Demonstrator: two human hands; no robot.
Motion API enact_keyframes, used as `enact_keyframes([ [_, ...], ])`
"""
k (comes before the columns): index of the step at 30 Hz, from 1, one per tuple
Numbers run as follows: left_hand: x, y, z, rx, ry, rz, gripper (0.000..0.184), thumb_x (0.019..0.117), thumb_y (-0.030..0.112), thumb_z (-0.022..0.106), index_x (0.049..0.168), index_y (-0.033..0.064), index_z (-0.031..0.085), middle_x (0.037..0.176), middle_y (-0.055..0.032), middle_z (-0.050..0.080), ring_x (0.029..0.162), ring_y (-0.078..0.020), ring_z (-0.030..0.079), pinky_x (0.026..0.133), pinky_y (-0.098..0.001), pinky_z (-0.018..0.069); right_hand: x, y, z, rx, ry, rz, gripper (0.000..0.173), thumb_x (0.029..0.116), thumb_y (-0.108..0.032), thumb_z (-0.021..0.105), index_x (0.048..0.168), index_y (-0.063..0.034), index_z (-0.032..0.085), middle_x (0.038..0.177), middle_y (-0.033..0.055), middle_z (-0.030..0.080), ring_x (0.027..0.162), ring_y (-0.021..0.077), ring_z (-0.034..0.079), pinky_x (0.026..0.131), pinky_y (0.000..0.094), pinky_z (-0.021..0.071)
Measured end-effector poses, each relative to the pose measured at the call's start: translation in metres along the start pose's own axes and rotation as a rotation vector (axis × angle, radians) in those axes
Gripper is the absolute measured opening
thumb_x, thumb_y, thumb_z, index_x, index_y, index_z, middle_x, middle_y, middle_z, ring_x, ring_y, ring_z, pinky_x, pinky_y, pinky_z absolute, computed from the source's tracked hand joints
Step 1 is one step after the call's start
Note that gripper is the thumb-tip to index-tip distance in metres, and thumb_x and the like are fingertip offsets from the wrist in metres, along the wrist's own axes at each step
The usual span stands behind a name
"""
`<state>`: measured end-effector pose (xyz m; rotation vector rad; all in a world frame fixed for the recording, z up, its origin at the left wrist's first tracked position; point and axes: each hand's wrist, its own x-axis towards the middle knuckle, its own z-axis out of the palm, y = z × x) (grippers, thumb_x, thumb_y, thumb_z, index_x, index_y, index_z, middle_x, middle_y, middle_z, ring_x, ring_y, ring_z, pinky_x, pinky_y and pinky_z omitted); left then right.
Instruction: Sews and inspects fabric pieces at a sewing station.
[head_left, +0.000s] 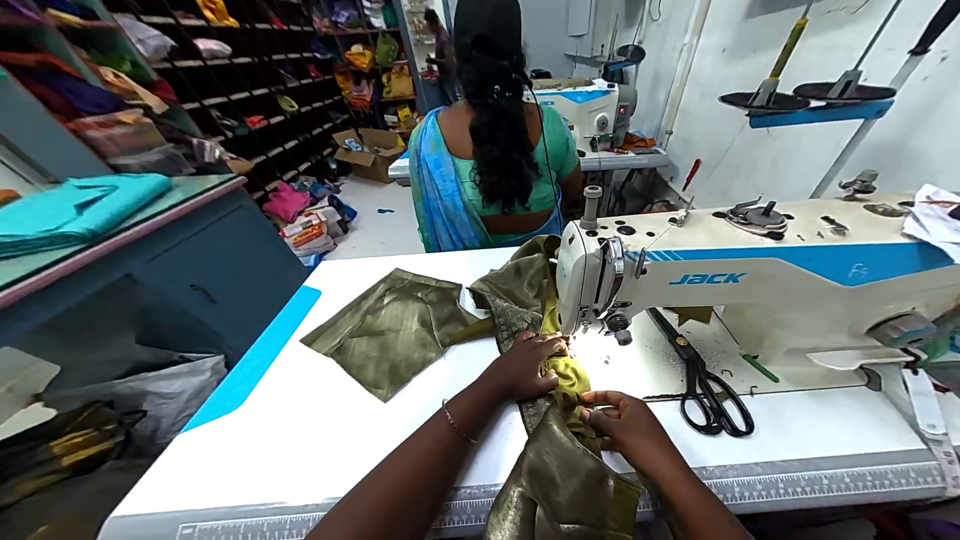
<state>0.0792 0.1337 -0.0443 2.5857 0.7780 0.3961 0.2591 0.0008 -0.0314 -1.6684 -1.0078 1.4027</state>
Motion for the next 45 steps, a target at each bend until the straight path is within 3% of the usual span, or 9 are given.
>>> enact_keyframes([
  [3,-0.006,0.003,0.008,0.133,0.148,0.111,0.031,0.0867,0.009,0.067,0.117,0.0088,0.076,0.126,-0.0106,0.071,0.125,-0.0303,0.061,0.11,-0.0601,0.037,0.0,0.001,-0.001,0.008,0.006,0.001,0.03,0.099,-0.008,0.066,0.127,0.0005,0.061,0.099,0.0111,0.07,0.08,0.0139,0.068,0.071,0.0293,0.0569],
  [5,-0.009,0.017,0.007,0.173,0.1,0.11,0.031,0.0879,0.01,0.068,0.117,0.013,0.077,0.124,-0.0081,0.069,0.123,-0.0303,0.059,0.106,-0.0617,0.0363,0.0,0.003,-0.003,0.013,0.008,0.0,0.03,0.099,-0.008,0.066,0.128,0.0006,0.061,0.099,0.0113,0.071,0.08,0.0143,0.068,0.071,0.0299,0.0568],
  [10,-0.013,0.046,0.004,0.148,-0.105,-0.078,0.038,0.1049,0.022,0.047,0.137,0.0149,0.067,0.143,-0.0049,0.061,0.138,-0.0271,0.047,0.112,-0.0586,0.0269,0.0,0.009,-0.007,0.016,0.055,-0.032,0.027,0.0982,-0.007,0.066,0.124,0.0,0.064,0.094,0.0083,0.071,0.076,0.011,0.066,0.069,0.0271,0.054],
  [22,-0.015,0.053,-0.003,0.137,-0.228,-0.199,0.043,0.1058,0.023,0.043,0.146,0.0259,0.059,0.154,0.0031,0.051,0.154,-0.0249,0.025,0.118,-0.0669,0.0087,0.003,0.013,-0.008,0.022,0.073,-0.029,0.026,0.0973,-0.009,0.068,0.123,-0.0021,0.066,0.091,0.0056,0.072,0.073,0.0085,0.065,0.063,0.0242,0.0505],
  [26,-0.019,0.043,0.002,0.068,-0.089,0.007,0.039,0.1016,0.024,0.042,0.122,0.0197,0.076,0.134,0.0001,0.066,0.146,-0.0274,0.039,0.116,-0.0676,0.012,0.003,0.01,-0.008,0.053,0.068,-0.003,0.025,0.0974,-0.008,0.068,0.122,-0.0011,0.065,0.093,0.0071,0.072,0.076,0.0104,0.067,0.067,0.0256,0.0539],
  [29,-0.02,0.043,0.009,0.065,0.027,0.091,0.046,0.1045,0.042,0.038,0.107,0.0177,0.077,0.12,0.0029,0.071,0.135,-0.021,0.053,0.115,-0.065,0.0194,0.003,0.01,-0.007,0.058,0.07,-0.015,0.022,0.0976,-0.008,0.067,0.118,-0.0006,0.066,0.091,0.007,0.072,0.076,0.0104,0.068,0.069,0.0261,0.0559],
  [34,-0.02,0.046,0.005,0.081,-0.048,-0.038,0.058,0.1035,0.059,0.04,0.126,0.0179,0.073,0.137,-0.0005,0.066,0.141,-0.021,0.048,0.119,-0.0653,0.0136,0.004,0.012,-0.008,0.048,0.068,-0.044,0.021,0.0976,-0.007,0.066,0.117,0.0005,0.066,0.091,0.0065,0.072,0.077,0.0094,0.067,0.07,0.0256,0.055],
  [41,-0.019,0.048,0.005,0.129,-0.087,-0.109,0.062,0.1003,0.067,0.041,0.133,0.023,0.069,0.15,-0.0008,0.056,0.149,-0.0199,0.037,0.12,-0.0664,0.0073,0.005,0.014,-0.008,0.064,0.087,-0.045,0.024,0.0977,-0.009,0.068,0.12,0.0001,0.066,0.093,0.0071,0.072,0.077,0.01,0.067,0.068,0.0257,0.0535],
  [45,-0.019,0.048,0.006,0.159,-0.06,-0.093,0.06,0.1002,0.065,0.044,0.132,0.0219,0.07,0.144,-0.0009,0.061,0.147,-0.0214,0.042,0.119,-0.068,0.008,0.007,0.013,-0.007,0.07,0.084,-0.036,0.024,0.0973,-0.009,0.069,0.12,-0.001,0.066,0.094,0.0071,0.072,0.078,0.01,0.066,0.067,0.0256,0.0523],
])
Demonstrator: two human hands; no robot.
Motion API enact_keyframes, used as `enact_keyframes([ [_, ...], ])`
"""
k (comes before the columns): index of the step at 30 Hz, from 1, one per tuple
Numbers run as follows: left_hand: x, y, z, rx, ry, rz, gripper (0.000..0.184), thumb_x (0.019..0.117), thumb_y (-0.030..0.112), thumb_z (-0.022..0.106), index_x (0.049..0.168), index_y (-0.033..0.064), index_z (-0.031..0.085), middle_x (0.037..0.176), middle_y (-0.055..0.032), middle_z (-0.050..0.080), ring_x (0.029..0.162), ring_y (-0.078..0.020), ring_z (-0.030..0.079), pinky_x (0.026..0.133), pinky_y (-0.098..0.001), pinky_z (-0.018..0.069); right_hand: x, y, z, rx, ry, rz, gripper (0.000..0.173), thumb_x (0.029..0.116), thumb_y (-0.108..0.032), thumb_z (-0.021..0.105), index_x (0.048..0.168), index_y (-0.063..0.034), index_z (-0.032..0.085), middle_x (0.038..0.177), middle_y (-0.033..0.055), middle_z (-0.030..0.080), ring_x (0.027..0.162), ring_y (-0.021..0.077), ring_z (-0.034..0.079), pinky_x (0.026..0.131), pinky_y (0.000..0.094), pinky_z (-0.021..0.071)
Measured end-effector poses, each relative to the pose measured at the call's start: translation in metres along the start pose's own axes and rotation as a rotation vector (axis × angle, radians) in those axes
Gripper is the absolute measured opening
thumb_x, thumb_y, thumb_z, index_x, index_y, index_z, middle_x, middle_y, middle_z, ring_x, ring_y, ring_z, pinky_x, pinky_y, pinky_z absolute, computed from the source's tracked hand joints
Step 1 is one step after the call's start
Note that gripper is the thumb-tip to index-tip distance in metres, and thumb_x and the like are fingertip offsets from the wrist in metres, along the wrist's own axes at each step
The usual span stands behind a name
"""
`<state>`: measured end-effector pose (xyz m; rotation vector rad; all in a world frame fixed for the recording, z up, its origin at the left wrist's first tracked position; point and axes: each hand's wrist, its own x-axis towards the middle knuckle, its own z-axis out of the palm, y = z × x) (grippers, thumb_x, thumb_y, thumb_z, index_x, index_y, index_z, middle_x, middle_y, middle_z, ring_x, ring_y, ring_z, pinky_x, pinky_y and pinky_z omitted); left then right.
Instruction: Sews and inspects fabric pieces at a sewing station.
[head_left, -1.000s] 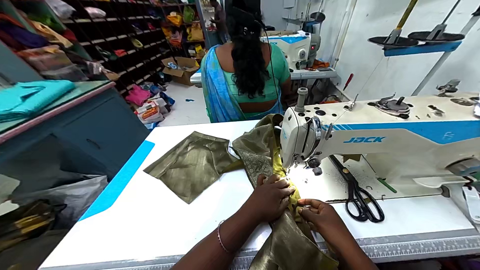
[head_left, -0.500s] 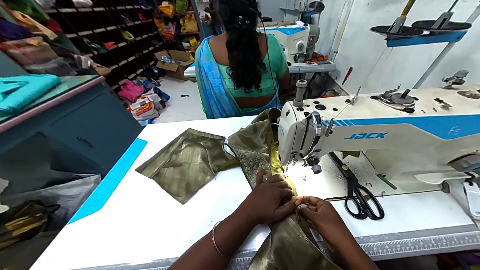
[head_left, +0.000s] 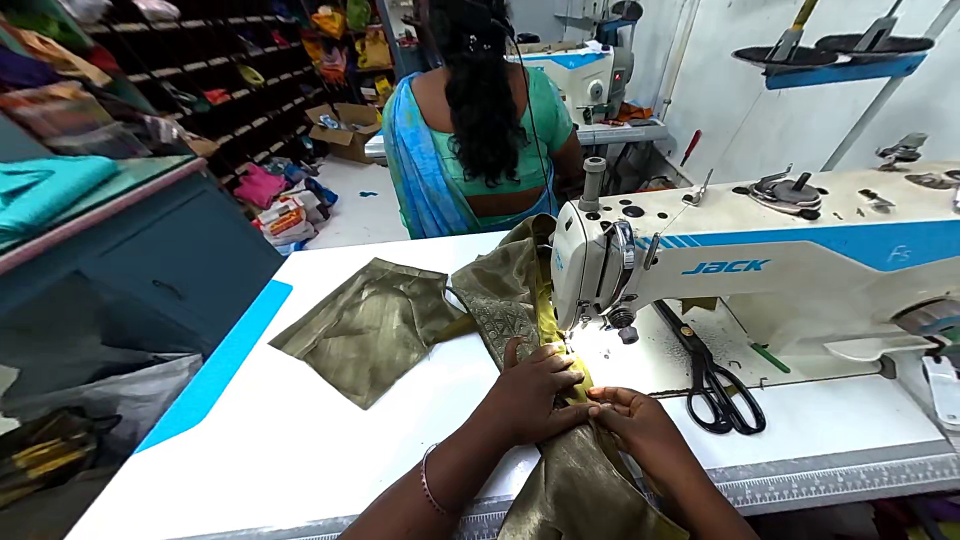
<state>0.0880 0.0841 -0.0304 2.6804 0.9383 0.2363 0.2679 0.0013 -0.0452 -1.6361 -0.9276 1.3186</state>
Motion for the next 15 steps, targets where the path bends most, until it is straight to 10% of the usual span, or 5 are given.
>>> enact_keyframes([
  [15,-0.0001,-0.0009,0.0007,0.023,-0.013,0.006,0.053,0.107,0.052,0.037,0.136,0.0201,0.067,0.143,0.0015,0.061,0.145,-0.0231,0.043,0.118,-0.0704,0.0072,0.0054,-0.0024,0.003,-0.01,0.005,0.002,0.022,0.0977,-0.009,0.068,0.119,-0.001,0.066,0.09,0.0058,0.072,0.072,0.0078,0.064,0.063,0.0235,0.0487],
])
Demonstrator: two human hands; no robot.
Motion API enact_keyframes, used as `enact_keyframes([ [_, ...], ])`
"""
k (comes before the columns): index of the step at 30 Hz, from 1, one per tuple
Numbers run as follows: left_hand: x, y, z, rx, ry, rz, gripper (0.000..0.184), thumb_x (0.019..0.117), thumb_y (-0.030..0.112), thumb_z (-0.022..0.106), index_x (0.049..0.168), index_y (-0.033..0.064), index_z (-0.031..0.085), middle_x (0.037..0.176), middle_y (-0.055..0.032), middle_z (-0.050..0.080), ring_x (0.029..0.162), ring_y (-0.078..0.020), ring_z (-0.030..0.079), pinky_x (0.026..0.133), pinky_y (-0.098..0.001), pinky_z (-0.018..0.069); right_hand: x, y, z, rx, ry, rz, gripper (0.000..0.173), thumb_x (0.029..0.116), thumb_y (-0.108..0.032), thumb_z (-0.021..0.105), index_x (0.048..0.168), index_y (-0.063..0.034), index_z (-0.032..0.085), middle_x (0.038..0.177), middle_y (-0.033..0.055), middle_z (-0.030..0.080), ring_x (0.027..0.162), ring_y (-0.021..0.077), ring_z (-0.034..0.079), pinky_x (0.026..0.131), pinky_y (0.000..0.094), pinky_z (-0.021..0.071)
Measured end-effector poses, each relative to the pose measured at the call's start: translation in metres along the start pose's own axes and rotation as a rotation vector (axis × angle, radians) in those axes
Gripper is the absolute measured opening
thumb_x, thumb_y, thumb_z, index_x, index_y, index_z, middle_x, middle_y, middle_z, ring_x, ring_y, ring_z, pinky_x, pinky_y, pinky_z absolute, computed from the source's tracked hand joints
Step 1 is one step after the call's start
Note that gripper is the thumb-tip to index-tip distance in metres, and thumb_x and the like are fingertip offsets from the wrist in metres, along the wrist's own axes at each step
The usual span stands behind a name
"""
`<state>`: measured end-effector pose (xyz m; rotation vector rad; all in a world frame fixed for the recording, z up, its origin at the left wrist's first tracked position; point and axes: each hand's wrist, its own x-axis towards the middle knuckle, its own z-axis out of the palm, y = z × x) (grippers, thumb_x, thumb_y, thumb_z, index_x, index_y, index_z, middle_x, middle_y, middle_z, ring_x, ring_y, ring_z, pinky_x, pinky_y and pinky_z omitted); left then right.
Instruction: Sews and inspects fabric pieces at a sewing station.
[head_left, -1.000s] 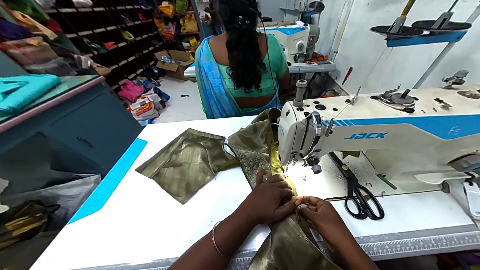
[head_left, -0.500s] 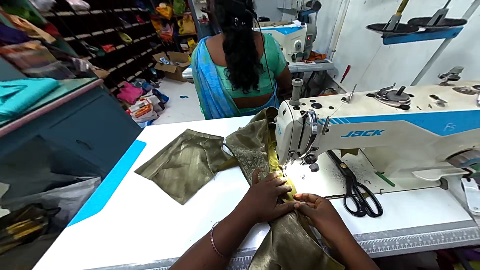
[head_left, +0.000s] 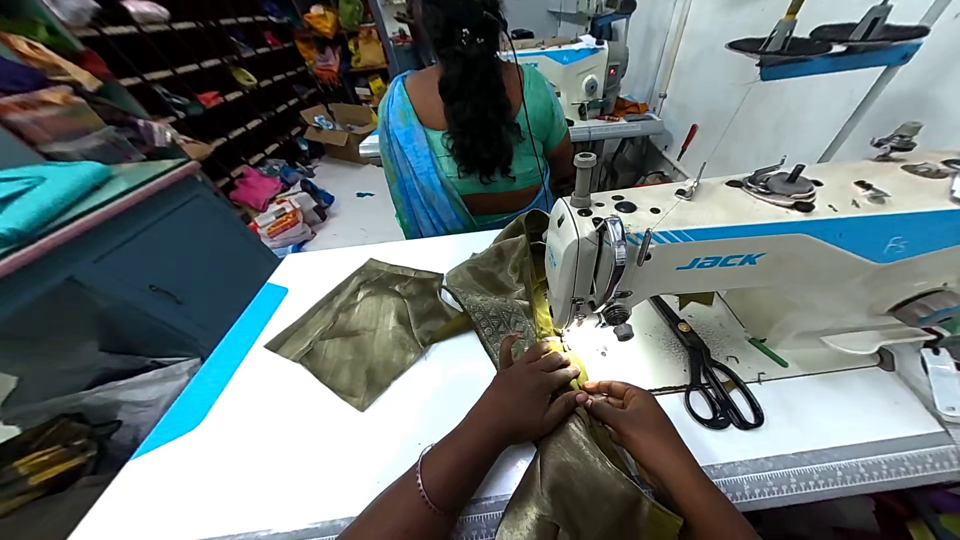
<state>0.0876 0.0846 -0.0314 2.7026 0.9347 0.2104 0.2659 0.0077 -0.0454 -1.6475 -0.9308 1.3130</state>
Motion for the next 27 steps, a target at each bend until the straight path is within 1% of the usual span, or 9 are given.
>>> enact_keyframes([
  [4,0.0,0.0,-0.002,-0.009,0.0,-0.02,0.049,0.1071,0.049,0.041,0.138,0.021,0.067,0.143,0.0004,0.061,0.147,-0.025,0.04,0.118,-0.0716,0.0064,0.001,-0.003,0.001,-0.038,-0.011,-0.007,0.022,0.0988,-0.009,0.067,0.119,-0.001,0.066,0.088,0.0045,0.071,0.067,0.0063,0.059,0.059,0.0229,0.0446],
  [8,0.0,-0.001,-0.004,-0.018,0.007,-0.035,0.045,0.1074,0.046,0.043,0.136,0.0213,0.068,0.142,0.0007,0.062,0.148,-0.0255,0.039,0.118,-0.0719,0.0048,0.002,-0.005,0.003,-0.022,-0.004,0.0,0.022,0.0983,-0.008,0.067,0.119,-0.0008,0.066,0.093,0.0065,0.072,0.075,0.0084,0.065,0.067,0.0247,0.0513],
  [13,0.0,-0.003,-0.005,-0.022,-0.003,-0.04,0.045,0.1084,0.043,0.041,0.138,0.0217,0.067,0.145,0.0012,0.06,0.15,-0.0258,0.035,0.118,-0.0724,0.0018,0.002,-0.006,0.005,-0.016,0.0,-0.014,0.021,0.0984,-0.008,0.067,0.118,-0.0003,0.066,0.088,0.0059,0.072,0.071,0.008,0.064,0.064,0.0239,0.0502],
  [15,0.0,-0.003,-0.004,-0.005,0.01,-0.035,0.045,0.1087,0.042,0.041,0.139,0.0209,0.066,0.147,0.0004,0.058,0.151,-0.0265,0.035,0.117,-0.0726,0.0034,0.003,-0.008,0.004,-0.044,-0.003,-0.014,0.023,0.0985,-0.008,0.067,0.121,-0.0006,0.066,0.088,0.0059,0.071,0.071,0.0077,0.063,0.064,0.024,0.0495],
  [18,0.001,-0.003,-0.004,0.024,0.03,-0.025,0.045,0.1091,0.04,0.04,0.138,0.0184,0.066,0.148,-0.0007,0.058,0.149,-0.0275,0.038,0.117,-0.0724,0.005,0.005,-0.009,0.006,-0.051,0.005,-0.013,0.025,0.098,-0.009,0.069,0.121,-0.0004,0.066,0.09,0.0074,0.072,0.074,0.0092,0.065,0.069,0.0257,0.0517],
  [20,0.001,-0.004,-0.002,0.037,0.062,0.002,0.045,0.1091,0.038,0.04,0.137,0.0167,0.068,0.146,-0.0005,0.06,0.147,-0.0281,0.041,0.117,-0.0728,0.0062,0.006,-0.008,0.007,-0.033,0.014,-0.016,0.023,0.0973,-0.008,0.069,0.119,-0.0007,0.067,0.088,0.0069,0.072,0.073,0.009,0.065,0.069,0.0255,0.0516],
  [22,0.001,-0.007,0.0,0.032,0.078,0.036,0.045,0.1091,0.037,0.039,0.135,0.0149,0.068,0.146,-0.0004,0.06,0.146,-0.0292,0.042,0.116,-0.0726,0.0072,0.008,-0.007,0.008,-0.025,0.017,-0.021,0.023,0.0972,-0.008,0.069,0.119,-0.0007,0.067,0.089,0.0074,0.072,0.075,0.0095,0.066,0.071,0.0264,0.0533],
  [24,0.001,-0.01,0.001,0.022,0.105,0.062,0.044,0.1086,0.036,0.04,0.133,0.0146,0.07,0.142,-0.0007,0.063,0.143,-0.0274,0.047,0.116,-0.0725,0.0104,0.007,-0.006,0.008,-0.02,0.015,-0.036,0.024,0.0975,-0.008,0.069,0.12,-0.0005,0.066,0.089,0.0075,0.072,0.074,0.0097,0.066,0.072,0.0268,0.0539],
  [27,0.003,-0.013,0.002,-0.025,0.112,0.037,0.044,0.1084,0.039,0.04,0.13,0.0179,0.072,0.136,0.0009,0.066,0.138,-0.0224,0.051,0.116,-0.0717,0.0112,0.004,-0.008,0.003,-0.038,-0.015,-0.045,0.026,0.0981,-0.008,0.068,0.123,-0.0023,0.065,0.089,0.0071,0.073,0.075,0.0096,0.067,0.072,0.0266,0.0538],
])
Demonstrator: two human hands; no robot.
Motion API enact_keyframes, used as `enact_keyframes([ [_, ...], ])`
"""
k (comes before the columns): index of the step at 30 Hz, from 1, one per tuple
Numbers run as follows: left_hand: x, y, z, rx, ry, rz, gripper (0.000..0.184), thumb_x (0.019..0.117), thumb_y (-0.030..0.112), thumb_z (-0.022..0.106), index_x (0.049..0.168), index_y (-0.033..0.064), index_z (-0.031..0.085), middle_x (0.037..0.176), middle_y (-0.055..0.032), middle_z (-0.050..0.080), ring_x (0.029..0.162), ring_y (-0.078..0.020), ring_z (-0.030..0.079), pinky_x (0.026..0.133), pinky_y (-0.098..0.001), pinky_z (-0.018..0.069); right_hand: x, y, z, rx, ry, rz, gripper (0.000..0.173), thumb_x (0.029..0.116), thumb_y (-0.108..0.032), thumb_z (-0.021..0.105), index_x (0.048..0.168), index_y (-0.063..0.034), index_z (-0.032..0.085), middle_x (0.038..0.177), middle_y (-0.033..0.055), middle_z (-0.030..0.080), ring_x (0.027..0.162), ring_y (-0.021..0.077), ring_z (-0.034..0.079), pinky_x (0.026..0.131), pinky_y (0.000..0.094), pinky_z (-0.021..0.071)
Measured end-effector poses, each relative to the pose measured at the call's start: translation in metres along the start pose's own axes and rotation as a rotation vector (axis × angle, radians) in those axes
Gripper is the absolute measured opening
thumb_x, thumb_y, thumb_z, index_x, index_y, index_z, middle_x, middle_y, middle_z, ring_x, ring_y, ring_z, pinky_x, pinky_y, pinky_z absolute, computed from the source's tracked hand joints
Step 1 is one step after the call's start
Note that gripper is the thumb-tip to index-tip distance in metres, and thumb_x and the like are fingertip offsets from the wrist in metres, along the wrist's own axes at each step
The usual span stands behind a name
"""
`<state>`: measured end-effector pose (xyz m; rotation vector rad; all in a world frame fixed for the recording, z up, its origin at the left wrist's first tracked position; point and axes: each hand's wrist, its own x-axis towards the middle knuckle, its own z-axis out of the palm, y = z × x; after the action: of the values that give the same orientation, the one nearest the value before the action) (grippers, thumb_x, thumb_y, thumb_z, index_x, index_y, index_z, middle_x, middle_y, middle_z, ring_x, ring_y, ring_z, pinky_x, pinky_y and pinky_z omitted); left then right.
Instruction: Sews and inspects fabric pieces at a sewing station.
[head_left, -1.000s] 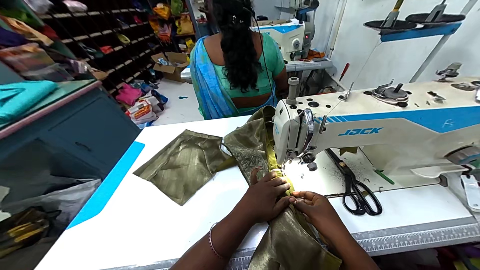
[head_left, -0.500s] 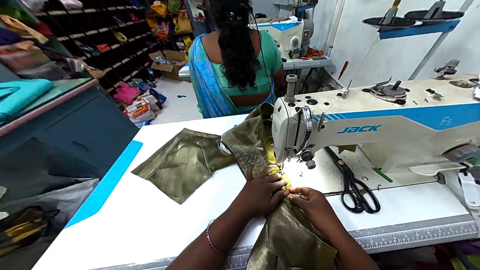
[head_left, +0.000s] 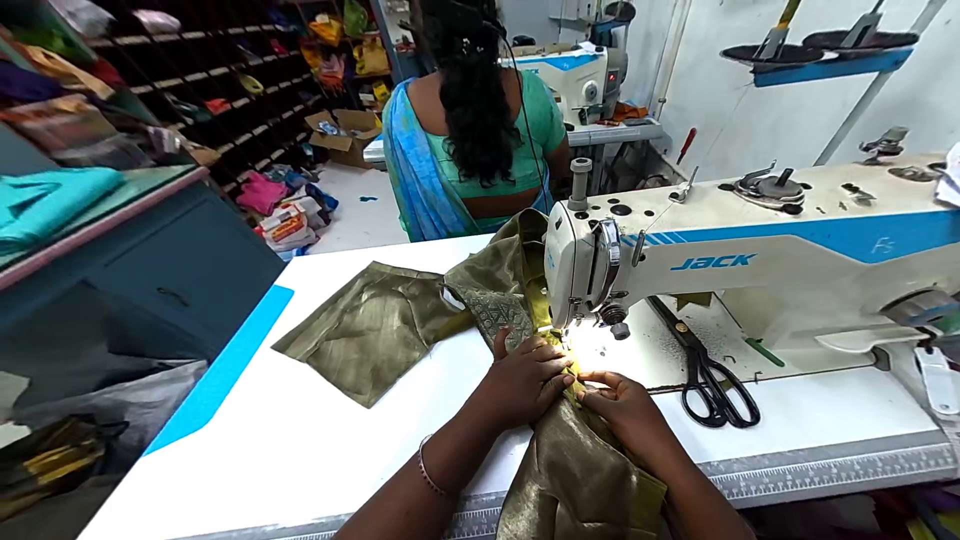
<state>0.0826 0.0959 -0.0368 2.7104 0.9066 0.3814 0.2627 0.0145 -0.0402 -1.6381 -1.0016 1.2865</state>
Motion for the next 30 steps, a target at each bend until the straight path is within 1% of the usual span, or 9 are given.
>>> enact_keyframes([
  [3,0.002,-0.006,0.0,-0.125,-0.046,-0.067,0.044,0.1078,0.043,0.04,0.128,0.0221,0.073,0.138,0.0005,0.063,0.14,-0.0214,0.048,0.116,-0.072,0.0112,-0.004,0.0,-0.008,-0.024,-0.027,-0.005,0.024,0.099,-0.009,0.067,0.122,-0.0035,0.064,0.089,0.0066,0.074,0.075,0.0103,0.068,0.073,0.0284,0.0547],
  [5,0.003,-0.01,-0.005,-0.27,-0.088,-0.128,0.044,0.1081,0.042,0.043,0.125,0.0164,0.075,0.143,-0.0025,0.06,0.143,-0.0236,0.043,0.116,-0.0712,0.0105,-0.006,0.002,-0.013,-0.039,-0.02,-0.03,0.016,0.0998,-0.011,0.066,0.115,-0.0041,0.068,0.083,0.0044,0.073,0.07,0.0089,0.066,0.07,0.0273,0.0535],
  [7,0.005,-0.019,-0.008,-0.409,-0.104,-0.16,0.047,0.1096,0.04,0.039,0.124,0.0091,0.072,0.144,-0.0056,0.059,0.145,-0.0238,0.041,0.118,-0.0695,0.0049,-0.006,0.003,-0.015,-0.043,-0.023,-0.045,0.013,0.0996,-0.01,0.066,0.109,-0.0036,0.071,0.081,0.0035,0.072,0.069,0.0078,0.064,0.069,0.0262,0.0532],
  [11,0.013,-0.026,-0.015,-0.564,-0.076,-0.206,0.053,0.1106,0.036,0.03,0.121,0.0036,0.071,0.131,-0.0097,0.066,0.139,-0.0254,0.047,0.119,-0.0669,0.0034,-0.008,-0.005,-0.008,-0.113,-0.093,0.007,0.018,0.0968,-0.01,0.07,0.114,-0.0037,0.072,0.089,0.0037,0.074,0.074,0.0064,0.066,0.074,0.026,0.0543],
  [14,0.012,-0.011,-0.009,-0.376,-0.059,-0.175,0.048,0.111,0.034,0.035,0.122,0.0052,0.072,0.136,-0.0102,0.064,0.141,-0.0286,0.046,0.118,-0.0722,0.0071,-0.009,-0.006,-0.006,-0.13,-0.091,0.016,0.019,0.0969,-0.011,0.07,0.115,-0.0038,0.071,0.089,0.0036,0.074,0.075,0.0062,0.067,0.074,0.0263,0.054],
  [18,0.001,0.017,-0.002,-0.02,0.005,-0.024,0.043,0.1051,0.042,0.049,0.115,0.0091,0.075,0.123,-0.0079,0.07,0.134,-0.0281,0.055,0.116,-0.0762,0.0054,-0.012,0.001,-0.008,-0.119,-0.1,0.011,0.022,0.0962,-0.011,0.071,0.117,-0.0044,0.069,0.09,0.0047,0.075,0.076,0.0083,0.069,0.075,0.0279,0.056],
  [23,0.002,0.009,0.0,0.013,0.039,-0.036,0.047,0.1051,0.049,0.045,0.107,0.0121,0.075,0.113,-0.0038,0.071,0.124,-0.024,0.06,0.115,-0.0758,0.0077,-0.02,-0.001,-0.011,-0.127,-0.122,0.034,0.025,0.0953,-0.009,0.071,0.12,-0.0068,0.068,0.084,0.0019,0.075,0.069,0.0055,0.066,0.069,0.025,0.0531],
  [28,0.002,0.007,-0.001,-0.016,0.036,-0.08,0.045,0.1063,0.046,0.046,0.108,0.0114,0.074,0.118,-0.0042,0.072,0.132,-0.0243,0.057,0.116,-0.0752,0.0065,-0.027,0.002,-0.012,0.162,-0.114,-0.008,0.019,0.0991,-0.002,0.062,0.118,-0.0019,0.063,0.082,0.0066,0.072,0.069,0.0093,0.067,0.067,0.025,0.0553],
  [30,0.001,0.004,-0.004,-0.067,0.016,-0.033,0.042,0.1065,0.044,0.045,0.112,0.0149,0.076,0.121,-0.0023,0.071,0.135,-0.0245,0.054,0.115,-0.076,0.0063,-0.025,0.004,-0.016,0.044,-0.12,-0.015,0.018,0.0996,-0.003,0.061,0.117,-0.0033,0.066,0.079,0.0028,0.07,0.066,0.0059,0.064,0.066,0.0232,0.053],
])
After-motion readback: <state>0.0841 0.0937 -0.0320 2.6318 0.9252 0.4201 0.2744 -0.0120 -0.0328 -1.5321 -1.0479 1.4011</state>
